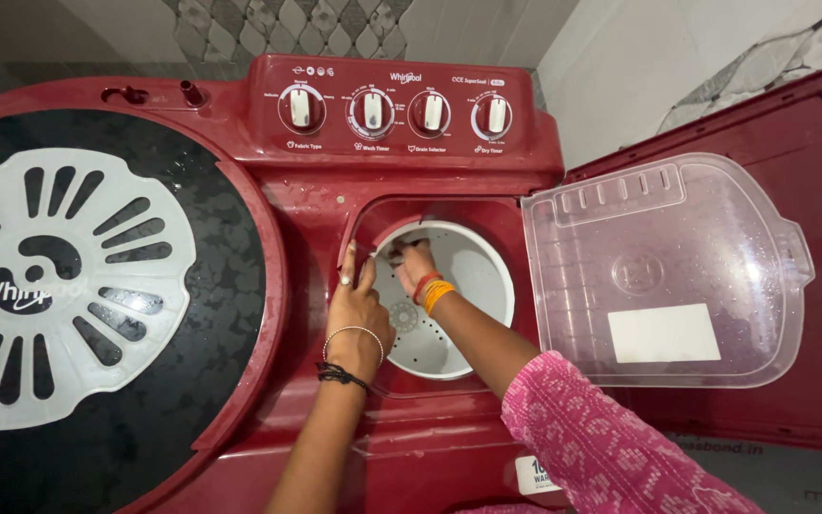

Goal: The person rinses a white cloth in a small bucket of water and then uses it to wipe the interior of a washing machine's spin dryer drum.

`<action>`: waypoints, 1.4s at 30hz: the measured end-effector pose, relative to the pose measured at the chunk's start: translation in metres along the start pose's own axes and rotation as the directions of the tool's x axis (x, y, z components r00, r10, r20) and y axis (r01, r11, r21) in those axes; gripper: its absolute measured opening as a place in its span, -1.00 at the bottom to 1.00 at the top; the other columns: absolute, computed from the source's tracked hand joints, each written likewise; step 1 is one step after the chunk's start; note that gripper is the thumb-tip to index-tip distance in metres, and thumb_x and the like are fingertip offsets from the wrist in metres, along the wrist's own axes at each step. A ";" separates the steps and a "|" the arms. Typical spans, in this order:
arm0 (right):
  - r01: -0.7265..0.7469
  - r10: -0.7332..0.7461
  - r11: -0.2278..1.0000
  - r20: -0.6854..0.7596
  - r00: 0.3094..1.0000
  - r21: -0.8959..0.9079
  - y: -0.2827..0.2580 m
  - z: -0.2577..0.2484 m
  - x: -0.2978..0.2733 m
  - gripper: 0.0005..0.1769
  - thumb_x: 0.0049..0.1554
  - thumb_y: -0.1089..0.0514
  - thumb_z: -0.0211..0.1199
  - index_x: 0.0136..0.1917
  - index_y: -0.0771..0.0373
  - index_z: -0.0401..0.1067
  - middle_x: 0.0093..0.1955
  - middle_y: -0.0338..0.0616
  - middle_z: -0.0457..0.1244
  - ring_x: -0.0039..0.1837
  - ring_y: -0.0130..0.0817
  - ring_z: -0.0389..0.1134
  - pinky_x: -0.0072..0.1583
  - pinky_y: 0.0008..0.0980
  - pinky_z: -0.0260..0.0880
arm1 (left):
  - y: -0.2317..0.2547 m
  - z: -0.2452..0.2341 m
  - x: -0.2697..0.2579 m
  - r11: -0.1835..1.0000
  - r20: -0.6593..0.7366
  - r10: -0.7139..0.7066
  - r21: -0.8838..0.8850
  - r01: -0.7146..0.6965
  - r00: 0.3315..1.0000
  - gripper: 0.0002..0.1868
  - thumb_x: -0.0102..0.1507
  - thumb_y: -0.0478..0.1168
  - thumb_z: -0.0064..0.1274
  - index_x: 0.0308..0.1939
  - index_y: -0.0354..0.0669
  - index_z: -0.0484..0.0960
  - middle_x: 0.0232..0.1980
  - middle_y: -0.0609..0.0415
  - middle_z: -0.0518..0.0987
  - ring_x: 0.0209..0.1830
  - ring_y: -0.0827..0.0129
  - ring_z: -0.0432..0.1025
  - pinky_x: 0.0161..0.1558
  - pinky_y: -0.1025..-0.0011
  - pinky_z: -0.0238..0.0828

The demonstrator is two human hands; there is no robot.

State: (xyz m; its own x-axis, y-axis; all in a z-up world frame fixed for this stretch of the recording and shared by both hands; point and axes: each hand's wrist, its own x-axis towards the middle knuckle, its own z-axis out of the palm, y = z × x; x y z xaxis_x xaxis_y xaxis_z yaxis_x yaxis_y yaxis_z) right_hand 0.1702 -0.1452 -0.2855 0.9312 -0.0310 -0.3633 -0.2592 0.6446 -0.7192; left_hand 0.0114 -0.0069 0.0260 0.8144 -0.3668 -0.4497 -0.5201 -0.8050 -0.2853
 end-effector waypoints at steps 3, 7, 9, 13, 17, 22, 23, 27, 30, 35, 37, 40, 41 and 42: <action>-0.119 0.133 0.983 0.100 0.986 -0.140 0.003 0.013 -0.024 -0.50 0.14 0.44 0.05 0.32 0.17 0.15 0.18 -0.09 0.23 0.09 -0.26 0.31 0.07 -0.30 0.43 | 0.002 0.001 0.003 1.000 0.033 0.004 0.012 -0.005 0.999 -0.43 0.44 0.15 -0.36 0.05 -0.01 0.75 0.25 0.13 0.59 0.67 0.15 -0.20 0.49 -0.22 -0.81; -0.250 0.712 0.561 0.305 0.632 -0.789 -0.002 -0.006 -0.058 -0.47 0.16 0.38 0.06 0.38 0.15 0.11 0.27 -0.10 0.17 0.18 -0.27 0.25 0.14 -0.30 0.35 | 0.003 0.000 0.006 0.999 -0.020 -0.038 0.029 0.038 0.999 -0.34 0.45 0.22 -0.46 0.04 -0.03 0.74 0.20 0.16 0.61 0.65 0.19 -0.20 0.47 -0.22 -0.83; -0.031 0.893 0.252 0.220 0.392 -0.967 -0.008 -0.028 -0.068 -0.44 0.17 0.35 0.06 0.41 0.14 0.08 0.31 -0.11 0.14 0.22 -0.27 0.21 0.18 -0.31 0.31 | 0.002 -0.003 0.002 1.000 0.033 -0.010 0.018 0.010 0.999 -0.31 0.43 0.29 -0.45 0.03 -0.01 0.75 0.18 0.14 0.61 0.66 0.14 -0.20 0.46 -0.23 -0.82; 0.235 0.963 -0.176 -0.117 0.244 -0.956 -0.023 -0.077 -0.071 -0.40 0.19 0.29 0.07 0.46 0.13 0.03 0.39 -0.12 0.08 0.32 -0.27 0.15 0.24 -0.32 0.24 | 0.001 -0.003 -0.004 1.000 -0.024 -0.017 0.022 0.017 1.000 -0.31 0.44 0.30 -0.41 0.00 -0.02 0.77 0.09 0.17 0.65 0.60 0.05 -0.08 0.45 -0.27 -0.79; 0.385 0.780 -0.593 -0.386 0.492 -0.708 -0.054 -0.118 -0.057 -0.35 0.20 0.24 0.08 0.52 0.11 -0.02 0.48 -0.13 0.02 0.41 -0.27 0.08 0.31 -0.33 0.16 | 0.001 0.005 -0.003 1.000 -0.052 -0.006 0.002 0.006 0.999 -0.38 0.44 0.25 -0.37 -0.01 0.04 0.77 0.09 0.18 0.64 0.57 0.02 -0.05 0.46 -0.28 -0.77; 0.255 0.228 -0.870 0.114 0.967 -0.422 -0.057 -0.093 -0.012 -0.28 0.23 0.16 0.09 0.59 0.09 -0.08 0.58 -0.15 -0.06 0.52 -0.28 0.00 0.40 -0.34 0.06 | 0.002 0.009 -0.001 0.999 -0.094 -0.022 -0.035 0.019 0.995 -0.42 0.41 0.23 -0.31 -0.02 0.04 0.78 0.10 0.21 0.64 0.56 0.07 -0.02 0.47 -0.26 -0.75; 0.285 0.206 -0.888 0.244 0.948 -0.360 -0.050 -0.080 -0.001 -0.26 0.23 0.15 0.09 0.60 0.09 -0.09 0.60 -0.15 -0.07 0.54 -0.28 -0.02 0.42 -0.34 0.04 | 0.001 0.009 0.000 0.999 -0.094 -0.024 -0.035 0.021 0.995 -0.42 0.41 0.23 -0.31 -0.02 0.04 0.78 0.10 0.21 0.64 0.56 0.07 -0.02 0.47 -0.26 -0.75; 0.298 0.727 -0.608 0.365 0.581 0.736 -0.009 -0.007 0.034 -0.23 0.24 0.11 0.10 0.63 0.08 -0.11 0.65 -0.16 -0.10 0.60 -0.27 -0.05 0.45 -0.34 0.00 | 0.001 0.010 0.002 0.999 -0.064 -0.010 -0.031 0.008 0.998 -0.44 0.43 0.22 -0.31 0.00 0.07 0.77 0.12 0.19 0.64 0.59 0.08 -0.05 0.48 -0.26 -0.76; 0.829 0.616 -0.528 0.589 0.523 -0.184 0.001 -0.003 0.027 -0.28 0.22 0.11 0.12 0.57 0.11 -0.05 0.59 -0.13 -0.06 0.54 -0.26 -0.01 0.41 -0.32 0.03 | 0.003 0.011 0.002 1.000 -0.052 -0.015 -0.016 0.014 0.999 -0.40 0.43 0.25 -0.34 0.00 0.07 0.77 0.16 0.18 0.63 0.61 0.10 -0.08 0.47 -0.24 -0.78; 0.672 0.425 -0.678 0.589 0.687 -0.296 -0.048 -0.037 0.031 -0.37 0.19 0.12 0.15 0.48 0.14 0.04 0.49 -0.09 0.01 0.45 -0.23 0.05 0.34 -0.28 0.09 | 0.002 0.009 0.001 1.000 -0.040 -0.011 -0.026 0.010 0.999 -0.41 0.43 0.25 -0.34 0.02 0.06 0.76 0.16 0.18 0.63 0.60 0.12 -0.07 0.47 -0.25 -0.79; 0.558 0.322 -0.753 0.544 0.775 -0.349 -0.064 -0.063 0.020 -0.40 0.18 0.12 0.16 0.44 0.16 0.08 0.45 -0.07 0.04 0.41 -0.21 0.08 0.31 -0.27 0.11 | 0.002 0.009 0.000 0.999 -0.046 -0.023 -0.034 0.021 0.999 -0.42 0.44 0.24 -0.33 0.01 0.06 0.77 0.15 0.21 0.63 0.59 0.09 -0.04 0.49 -0.24 -0.77; 0.383 0.188 -0.812 0.425 0.885 -0.439 -0.072 -0.089 -0.008 -0.45 0.17 0.12 0.18 0.39 0.18 0.14 0.39 -0.05 0.08 0.36 -0.20 0.11 0.27 -0.25 0.15 | 0.001 0.009 -0.001 0.999 -0.065 -0.010 -0.051 0.007 0.998 -0.42 0.42 0.25 -0.30 0.02 0.06 0.77 0.14 0.20 0.64 0.60 0.08 -0.06 0.48 -0.23 -0.77; 0.328 0.157 -0.819 0.367 0.917 -0.470 -0.070 -0.096 -0.019 -0.46 0.16 0.13 0.19 0.37 0.19 0.16 0.37 -0.04 0.10 0.34 -0.19 0.13 0.26 -0.24 0.16 | 0.001 0.009 -0.001 0.999 -0.064 -0.009 -0.051 0.005 0.998 -0.42 0.42 0.25 -0.30 0.02 0.06 0.77 0.14 0.20 0.64 0.60 0.08 -0.06 0.48 -0.23 -0.77; 0.246 0.120 -0.830 0.270 0.955 -0.500 -0.065 -0.102 -0.030 -0.48 0.15 0.13 0.19 0.35 0.20 0.18 0.35 -0.03 0.11 0.32 -0.19 0.14 0.24 -0.24 0.17 | 0.001 0.008 -0.001 0.999 -0.073 -0.007 -0.050 0.003 0.997 -0.42 0.42 0.25 -0.30 0.03 0.06 0.76 0.15 0.21 0.63 0.59 0.09 -0.05 0.48 -0.23 -0.77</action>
State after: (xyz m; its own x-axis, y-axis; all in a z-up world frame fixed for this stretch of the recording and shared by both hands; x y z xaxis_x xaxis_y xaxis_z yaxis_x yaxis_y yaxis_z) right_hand 0.1333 -0.2638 -0.2882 0.9276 0.2544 -0.2737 0.3162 -0.9248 0.2118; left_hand 0.0080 -0.0036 0.0189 0.8345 -0.3943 -0.3848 -0.5039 -0.8286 -0.2437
